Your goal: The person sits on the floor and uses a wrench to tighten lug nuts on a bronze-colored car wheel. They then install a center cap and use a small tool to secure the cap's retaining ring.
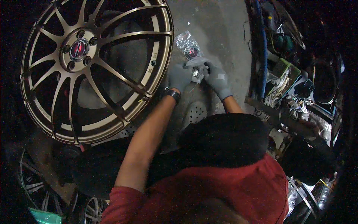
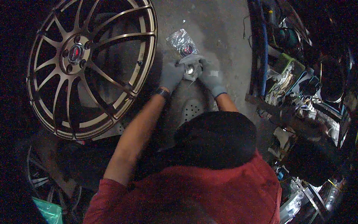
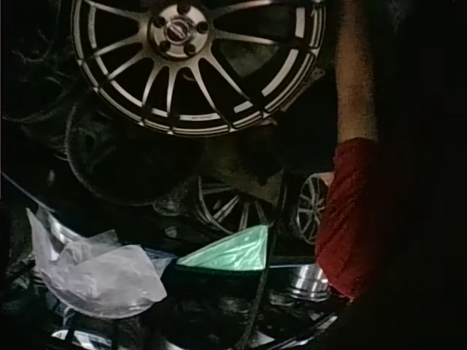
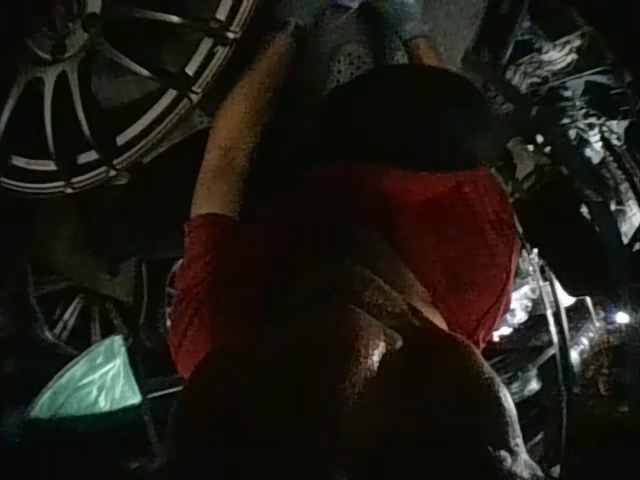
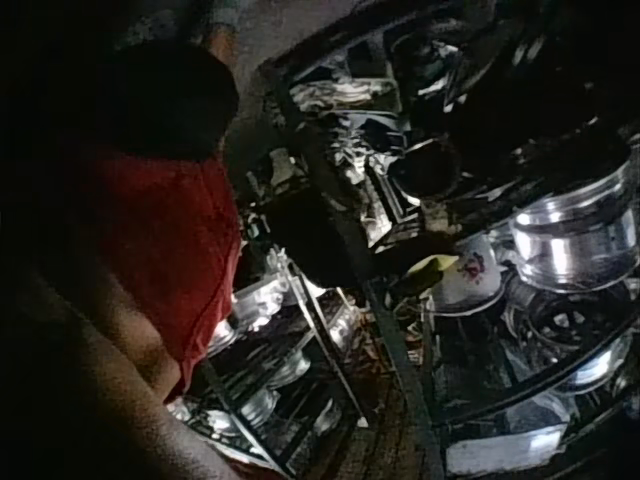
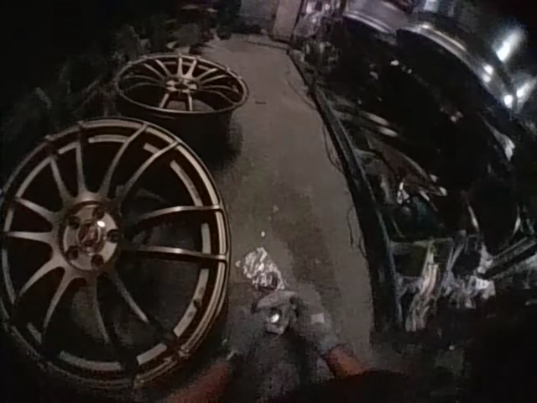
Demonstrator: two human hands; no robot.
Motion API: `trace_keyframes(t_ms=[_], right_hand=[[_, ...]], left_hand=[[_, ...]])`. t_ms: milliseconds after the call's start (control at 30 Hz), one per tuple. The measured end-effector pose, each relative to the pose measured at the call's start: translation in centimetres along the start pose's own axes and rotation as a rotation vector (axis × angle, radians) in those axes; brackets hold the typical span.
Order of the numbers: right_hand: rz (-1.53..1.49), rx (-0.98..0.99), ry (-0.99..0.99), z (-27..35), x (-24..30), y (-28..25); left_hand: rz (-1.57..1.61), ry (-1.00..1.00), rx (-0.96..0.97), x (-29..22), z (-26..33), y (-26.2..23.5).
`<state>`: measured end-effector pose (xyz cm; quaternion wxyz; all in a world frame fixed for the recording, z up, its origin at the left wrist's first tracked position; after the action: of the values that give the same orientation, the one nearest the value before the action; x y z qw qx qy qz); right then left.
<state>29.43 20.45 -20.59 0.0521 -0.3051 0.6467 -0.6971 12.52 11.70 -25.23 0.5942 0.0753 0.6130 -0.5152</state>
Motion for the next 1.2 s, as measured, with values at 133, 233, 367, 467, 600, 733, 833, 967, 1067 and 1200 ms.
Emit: trace_keyframes(t_ms=[133,233,367,467,600,733,833,967,1067,1200], right_hand=[[0.037,-0.068,-0.292,-0.3,4.7,-1.3],[0.141,-0.090,-0.279,-0.4,3.4,0.5],[0.057,-0.125,-0.147,-1.3,-1.3,2.9],[-0.003,-0.096,-0.055,-1.4,-2.7,3.6],[0.018,-0.222,-0.069,-1.7,-1.9,1.9],[0.014,-0.238,0.032,-2.0,-2.5,2.4],[-0.022,-0.227,0.117,-1.9,-3.4,2.6],[-0.086,-0.194,0.200,-2.4,-4.3,3.1],[-0.042,-0.198,0.155,-2.9,-3.5,2.7],[-0.018,-0.101,0.126,-3.7,-4.1,3.7]], left_hand=[[0.069,-0.031,0.010,-0.6,0.1,0.3],[0.012,-0.043,0.018,-1.6,0.0,0.0],[0.028,-0.036,-0.076,-0.9,-0.2,-0.2],[0.118,-0.055,-0.030,-1.8,0.5,-0.6],[0.006,-0.077,-0.029,-1.6,0.2,-0.3],[0.006,0.013,-0.082,-0.5,-0.1,0.4],[-0.042,-0.046,-0.034,-1.0,0.4,0.6],[0.042,-0.067,-0.034,-1.7,0.7,0.0],[0.040,-0.041,-0.086,-1.4,0.2,-0.1],[-0.020,-0.085,-0.067,-1.0,0.0,0.3]])
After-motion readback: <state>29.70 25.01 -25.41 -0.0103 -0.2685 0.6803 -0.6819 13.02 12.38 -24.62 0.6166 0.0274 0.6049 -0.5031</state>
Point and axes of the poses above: each hand's wrist, its own z-axis away from the middle knuckle, its own y-axis out of the palm, x = y × z, the point moved 10 cm from there along -z, towards the middle knuckle, and after that the axes turned 12 degrees about -x, right-handed, at the moved point
